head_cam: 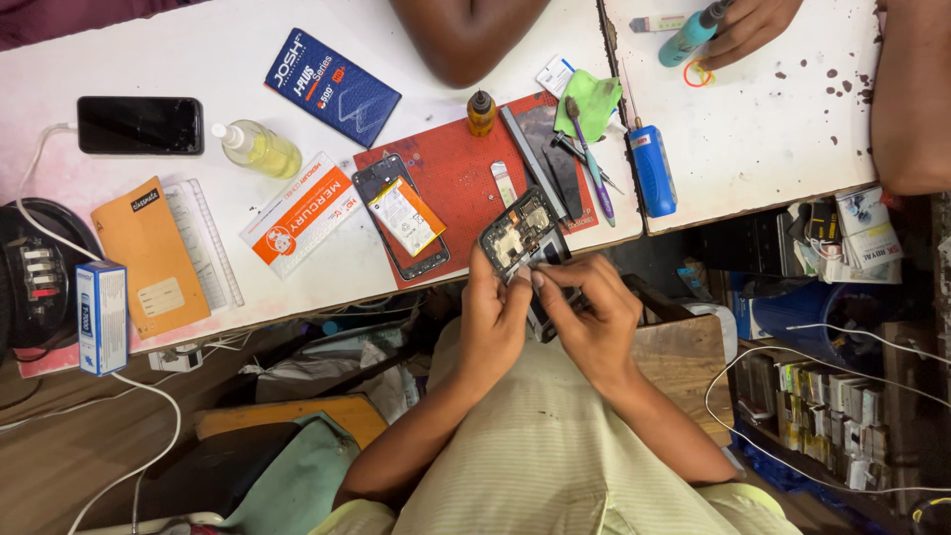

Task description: The person disassembles a smartphone, removes the back cover, battery, and internal components, then reassembles the device. The person uses a prying tool and screwdriver to open the phone and manipulate internal parts.

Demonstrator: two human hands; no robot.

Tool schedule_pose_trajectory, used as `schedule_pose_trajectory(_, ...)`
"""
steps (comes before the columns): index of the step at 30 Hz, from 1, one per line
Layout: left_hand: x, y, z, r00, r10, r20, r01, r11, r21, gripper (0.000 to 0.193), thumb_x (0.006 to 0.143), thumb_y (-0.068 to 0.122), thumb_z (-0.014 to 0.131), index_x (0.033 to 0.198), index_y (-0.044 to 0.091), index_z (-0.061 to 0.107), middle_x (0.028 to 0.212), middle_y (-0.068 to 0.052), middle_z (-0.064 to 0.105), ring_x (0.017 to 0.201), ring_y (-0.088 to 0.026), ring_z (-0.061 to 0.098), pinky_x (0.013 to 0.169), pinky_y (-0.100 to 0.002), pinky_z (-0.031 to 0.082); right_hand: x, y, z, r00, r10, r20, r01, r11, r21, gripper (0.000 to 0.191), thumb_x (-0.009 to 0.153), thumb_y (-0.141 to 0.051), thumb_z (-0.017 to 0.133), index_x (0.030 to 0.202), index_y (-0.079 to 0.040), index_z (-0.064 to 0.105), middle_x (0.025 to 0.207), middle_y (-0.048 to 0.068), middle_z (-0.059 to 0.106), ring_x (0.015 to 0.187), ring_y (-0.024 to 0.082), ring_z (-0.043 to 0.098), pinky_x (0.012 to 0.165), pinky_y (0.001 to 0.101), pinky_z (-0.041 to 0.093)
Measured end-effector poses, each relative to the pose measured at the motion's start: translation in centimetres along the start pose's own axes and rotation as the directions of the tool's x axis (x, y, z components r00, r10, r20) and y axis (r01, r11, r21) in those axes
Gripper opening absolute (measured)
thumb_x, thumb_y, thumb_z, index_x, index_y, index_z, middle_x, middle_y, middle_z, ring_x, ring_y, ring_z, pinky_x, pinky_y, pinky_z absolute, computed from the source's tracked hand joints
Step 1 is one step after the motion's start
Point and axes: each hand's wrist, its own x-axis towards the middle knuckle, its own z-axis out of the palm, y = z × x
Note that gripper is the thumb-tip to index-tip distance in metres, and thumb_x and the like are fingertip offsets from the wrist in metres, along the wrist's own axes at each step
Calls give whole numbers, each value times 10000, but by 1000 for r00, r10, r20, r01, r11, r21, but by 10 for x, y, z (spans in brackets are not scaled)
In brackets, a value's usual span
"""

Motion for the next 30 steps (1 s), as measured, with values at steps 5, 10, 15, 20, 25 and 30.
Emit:
schedule_pose_trajectory(5, -2, 3, 3, 997, 80, -22, -79, 994, 74, 346, 1067, -5, 504, 1396, -39, 400, 1079, -54, 654, 939, -46, 577, 778, -223, 516, -2, 2, 4, 1000, 9, -13, -9, 1000, 13, 134, 886, 65, 785, 992, 19, 719, 942, 97, 729, 854, 195, 694, 754, 291, 540)
schedule_pose_trajectory(10, -3, 3, 2, 1000, 22, -22, -20, 996, 84, 297, 1074, 9, 511, 1350, -49, 417, 999, -49, 645, 864, -35, 560, 700, -215, 497, -2, 3, 5, 999, -34, -16, 34, 999, -4, 132, 885, 74, 781, 987, 25, 712, 946, 104, 731, 861, 210, 698, 776, 306, 547)
schedule_pose_trajectory(15, -4, 0, 3, 999, 15, -33, -13, 999, 38, 344, 1059, 7, 508, 1378, -60, 399, 1000, -49, 640, 862, -36, 560, 703, -216, 498, -2, 3, 5, 999, -49, -1, 49, 999, -12, 137, 883, 82, 770, 990, 26, 706, 957, 109, 732, 888, 221, 709, 794, 308, 555)
schedule_pose_trajectory(20, -4, -4, 4, 999, 3, -52, -1, 999, 53, 383, 1049, 7, 524, 1400, -66, 389, 956, -39, 625, 824, -34, 538, 672, -218, 482, -4, 4, 6, 998, -58, 2, 58, 998, -23, 141, 875, 76, 775, 988, 29, 705, 950, 110, 733, 876, 222, 702, 786, 309, 546)
schedule_pose_trajectory(25, -4, -4, 5, 997, -40, -67, 46, 995, 92, 414, 1037, 19, 540, 1409, -77, 387, 871, -34, 606, 741, -43, 509, 606, -232, 462, -6, 7, 5, 999, -53, 6, 53, 998, -28, 142, 878, 71, 775, 996, 27, 708, 949, 109, 730, 882, 224, 700, 795, 311, 547)
schedule_pose_trajectory(30, -5, -3, 4, 999, 1, -46, 6, 987, 163, 404, 1042, 29, 538, 1403, -82, 393, 906, -71, 655, 768, -60, 539, 646, -255, 503, -9, 9, 5, 999, -47, -6, 46, 999, -26, 141, 879, 74, 770, 994, 24, 706, 946, 108, 726, 881, 223, 698, 796, 313, 546)
